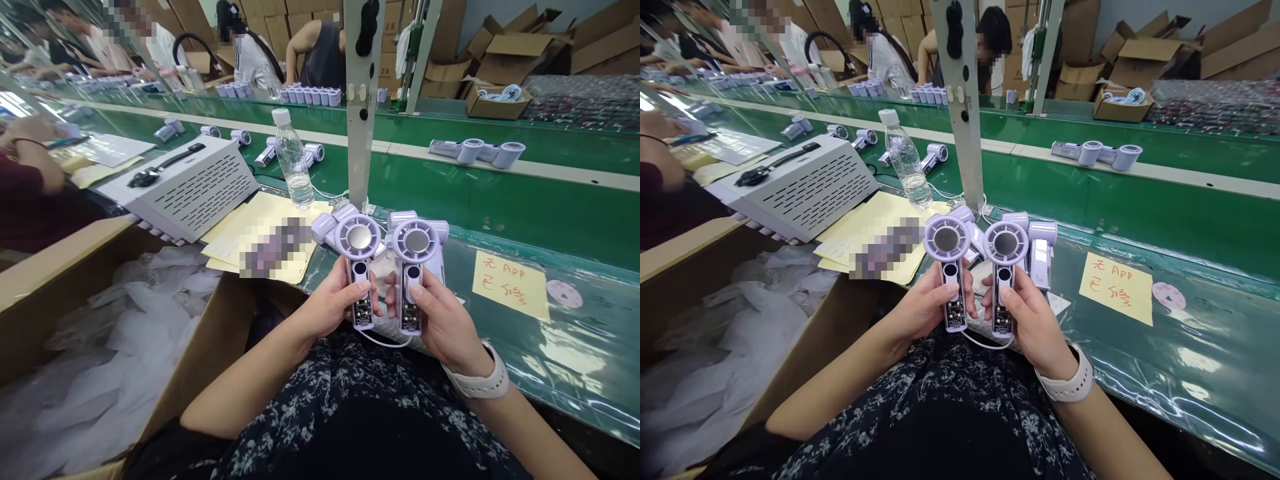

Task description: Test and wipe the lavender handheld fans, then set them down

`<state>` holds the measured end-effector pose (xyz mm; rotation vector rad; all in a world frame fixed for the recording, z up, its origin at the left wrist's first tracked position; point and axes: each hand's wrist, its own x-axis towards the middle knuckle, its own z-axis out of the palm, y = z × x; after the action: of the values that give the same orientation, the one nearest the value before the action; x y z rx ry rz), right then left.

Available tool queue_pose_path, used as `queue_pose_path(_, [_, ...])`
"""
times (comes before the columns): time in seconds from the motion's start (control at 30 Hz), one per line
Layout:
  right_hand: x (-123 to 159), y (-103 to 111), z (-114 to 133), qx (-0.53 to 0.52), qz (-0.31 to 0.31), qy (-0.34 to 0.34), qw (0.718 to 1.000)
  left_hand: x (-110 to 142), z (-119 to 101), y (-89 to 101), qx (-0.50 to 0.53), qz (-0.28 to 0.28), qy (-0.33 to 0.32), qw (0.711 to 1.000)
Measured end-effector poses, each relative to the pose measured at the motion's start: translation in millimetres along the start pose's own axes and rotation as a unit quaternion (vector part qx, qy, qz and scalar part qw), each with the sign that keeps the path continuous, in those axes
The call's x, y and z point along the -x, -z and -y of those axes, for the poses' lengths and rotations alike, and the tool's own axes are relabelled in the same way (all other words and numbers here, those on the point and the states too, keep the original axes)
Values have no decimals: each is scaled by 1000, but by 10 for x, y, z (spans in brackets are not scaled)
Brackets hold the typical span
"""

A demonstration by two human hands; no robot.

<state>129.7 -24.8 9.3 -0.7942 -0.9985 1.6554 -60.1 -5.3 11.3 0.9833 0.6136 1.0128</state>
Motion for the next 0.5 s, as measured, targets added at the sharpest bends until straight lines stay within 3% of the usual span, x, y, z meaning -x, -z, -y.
queue_pose_path(0.27, [12,-42,-38,-29,-28,-4,999,-21,-4,-39,39,-10,20,999])
queue_pose_path(0.5, [22,4,-14,1,-23,3,1000,-16,-10,-25,31,27,15,999])
